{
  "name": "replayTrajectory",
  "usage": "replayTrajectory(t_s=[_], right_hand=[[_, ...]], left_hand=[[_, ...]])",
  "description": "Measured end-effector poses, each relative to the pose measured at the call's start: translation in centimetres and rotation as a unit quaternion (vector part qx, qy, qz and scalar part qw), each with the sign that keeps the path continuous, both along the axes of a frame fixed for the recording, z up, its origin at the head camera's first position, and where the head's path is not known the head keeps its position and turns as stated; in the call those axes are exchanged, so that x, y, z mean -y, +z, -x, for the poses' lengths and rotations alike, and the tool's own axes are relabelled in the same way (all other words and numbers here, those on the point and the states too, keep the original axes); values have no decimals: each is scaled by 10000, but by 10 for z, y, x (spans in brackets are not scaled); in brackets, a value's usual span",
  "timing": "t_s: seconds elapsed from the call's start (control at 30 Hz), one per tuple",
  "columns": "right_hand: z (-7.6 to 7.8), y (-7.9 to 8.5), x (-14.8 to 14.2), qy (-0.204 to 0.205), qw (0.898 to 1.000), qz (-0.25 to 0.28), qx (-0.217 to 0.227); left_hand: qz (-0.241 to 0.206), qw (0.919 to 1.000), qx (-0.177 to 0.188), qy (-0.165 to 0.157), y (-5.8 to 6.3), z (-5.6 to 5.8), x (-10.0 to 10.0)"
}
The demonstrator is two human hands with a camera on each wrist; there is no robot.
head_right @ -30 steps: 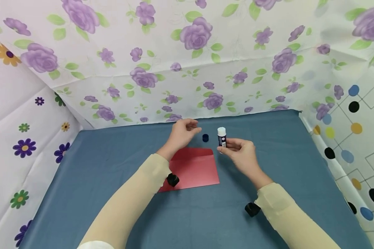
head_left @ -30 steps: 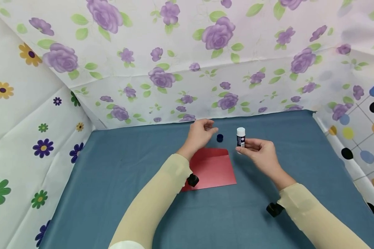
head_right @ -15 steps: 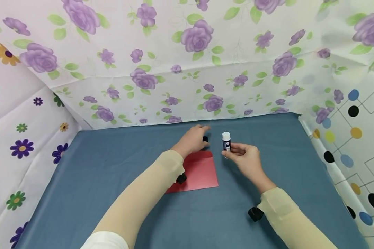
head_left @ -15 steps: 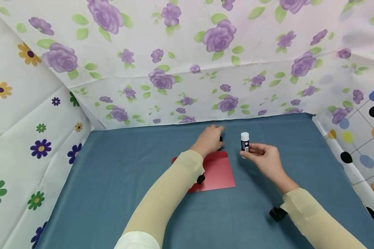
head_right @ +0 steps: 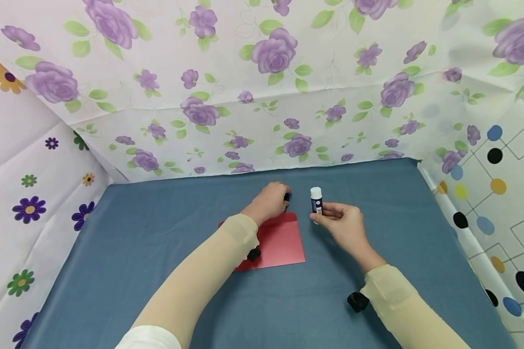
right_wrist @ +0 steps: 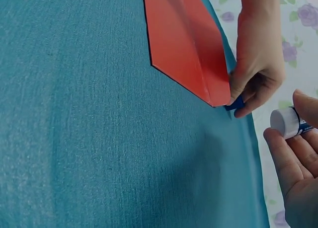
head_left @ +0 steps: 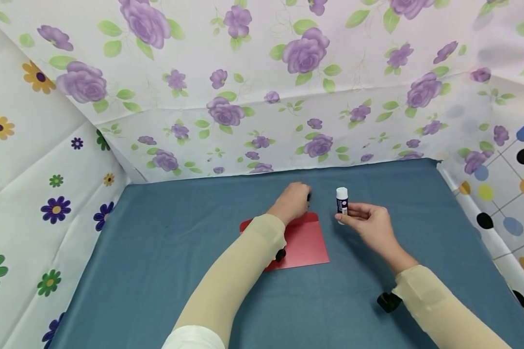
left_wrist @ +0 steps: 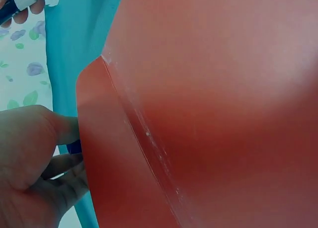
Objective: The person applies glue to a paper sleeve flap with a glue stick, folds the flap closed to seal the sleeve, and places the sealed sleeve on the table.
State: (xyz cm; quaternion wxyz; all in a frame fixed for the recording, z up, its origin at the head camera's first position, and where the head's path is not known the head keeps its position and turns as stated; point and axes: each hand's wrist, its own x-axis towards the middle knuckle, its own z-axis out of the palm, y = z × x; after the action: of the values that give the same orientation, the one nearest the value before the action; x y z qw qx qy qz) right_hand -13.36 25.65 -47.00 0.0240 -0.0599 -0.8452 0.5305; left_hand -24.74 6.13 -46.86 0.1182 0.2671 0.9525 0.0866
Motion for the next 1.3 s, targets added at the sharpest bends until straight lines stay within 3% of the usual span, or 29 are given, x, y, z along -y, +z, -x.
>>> replayTrajectory(t_s=[0.3, 0.5, 0.7, 0.8, 0.93, 1.0, 1.17, 1.3], right_hand=[[1, 1, 5, 77, 10000, -13, 29], [-1, 2, 9, 151, 9999, -47, 43], [-2, 2, 15, 243, 9996, -99, -68], [1, 4, 19, 324, 9993, -122, -165], [1, 5, 22, 381, 9988, -150, -265], [1, 5, 23, 407, 9985, -182, -320], [1, 7, 27, 446, 9972, -346, -489], [1, 9, 30, 488, 9958, -418, -655]], left_hand=[[-707, 9950, 229, 662, 5, -2, 12], [-1369, 9880, 61, 708, 18, -10, 21], [-1855, 9793, -343, 736, 37, -25, 30], [-2558, 9609, -480, 949, 46, -30, 38], [-3747, 9180, -343, 1255, 56, -34, 45], [-4129, 8996, -285, 1390, 60, -36, 48], [-4627, 8746, -19, 1449, 68, -41, 57], [-5084, 8489, 584, 1323, 72, -44, 61]])
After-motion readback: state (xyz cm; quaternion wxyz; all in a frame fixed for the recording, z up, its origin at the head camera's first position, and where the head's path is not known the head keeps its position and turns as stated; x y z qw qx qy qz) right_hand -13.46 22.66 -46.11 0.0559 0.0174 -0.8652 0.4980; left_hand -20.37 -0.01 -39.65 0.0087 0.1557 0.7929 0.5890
